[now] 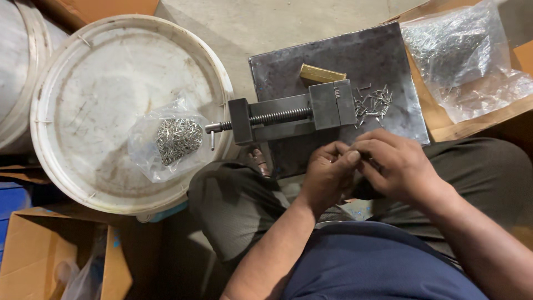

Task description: The person uses a bench vise to hold a metal block and repeatedly inserts small metal fasteners into it. They pick up fasteners from a pile on the table and place them into the vise jaws, occasionally using a small wooden block to assist.

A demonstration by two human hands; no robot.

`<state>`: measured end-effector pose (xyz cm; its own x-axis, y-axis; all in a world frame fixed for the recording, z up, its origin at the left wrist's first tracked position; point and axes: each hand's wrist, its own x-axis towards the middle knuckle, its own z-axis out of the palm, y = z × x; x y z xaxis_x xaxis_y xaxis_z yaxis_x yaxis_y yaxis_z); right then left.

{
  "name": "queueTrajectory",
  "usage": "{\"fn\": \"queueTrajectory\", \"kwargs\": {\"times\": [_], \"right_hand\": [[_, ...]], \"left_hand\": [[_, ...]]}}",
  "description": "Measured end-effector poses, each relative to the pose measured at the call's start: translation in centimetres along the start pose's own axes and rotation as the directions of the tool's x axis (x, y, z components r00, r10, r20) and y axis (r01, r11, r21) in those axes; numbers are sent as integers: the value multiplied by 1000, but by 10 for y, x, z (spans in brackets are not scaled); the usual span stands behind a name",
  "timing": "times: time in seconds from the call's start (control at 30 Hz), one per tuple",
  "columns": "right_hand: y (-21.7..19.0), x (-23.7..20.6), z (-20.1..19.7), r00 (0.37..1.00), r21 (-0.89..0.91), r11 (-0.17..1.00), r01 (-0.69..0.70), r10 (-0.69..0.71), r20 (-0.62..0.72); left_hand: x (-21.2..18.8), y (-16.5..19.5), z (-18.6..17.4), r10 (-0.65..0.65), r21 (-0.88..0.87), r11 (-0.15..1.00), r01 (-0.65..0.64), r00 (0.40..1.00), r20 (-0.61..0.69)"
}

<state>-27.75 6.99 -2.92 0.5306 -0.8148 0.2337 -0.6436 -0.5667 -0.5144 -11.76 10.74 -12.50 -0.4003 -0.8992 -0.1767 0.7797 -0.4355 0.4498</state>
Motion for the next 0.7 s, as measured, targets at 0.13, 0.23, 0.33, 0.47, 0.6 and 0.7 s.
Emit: {"fn": "queueTrajectory", "kwargs": {"times": [0.13,0.23,0.33,0.47,0.6,0.7], "right_hand": [[4,1,3,997,60,998,-26,30,-73],[6,0,7,993,96,995,6,5,-118],[6,0,13,988,94,995,-34,48,-148],[8,2,17,968,216,950,-225,244,-63],[11,4,16,898,434,790,-434,418,137],[12,6,16,884,536,710,-457,426,190]], "left_hand": [[1,7,3,-3,-87,996,5,1000,22],[2,9,0,-37,-121,992,36,999,-10],[5,8,-6,-7,-146,989,7,1000,-1],[9,2,-12,89,-24,996,-91,992,-94],[8,1,-15,106,-44,993,-109,992,-63],[8,6,-13,127,-44,991,-129,990,-59]]}}
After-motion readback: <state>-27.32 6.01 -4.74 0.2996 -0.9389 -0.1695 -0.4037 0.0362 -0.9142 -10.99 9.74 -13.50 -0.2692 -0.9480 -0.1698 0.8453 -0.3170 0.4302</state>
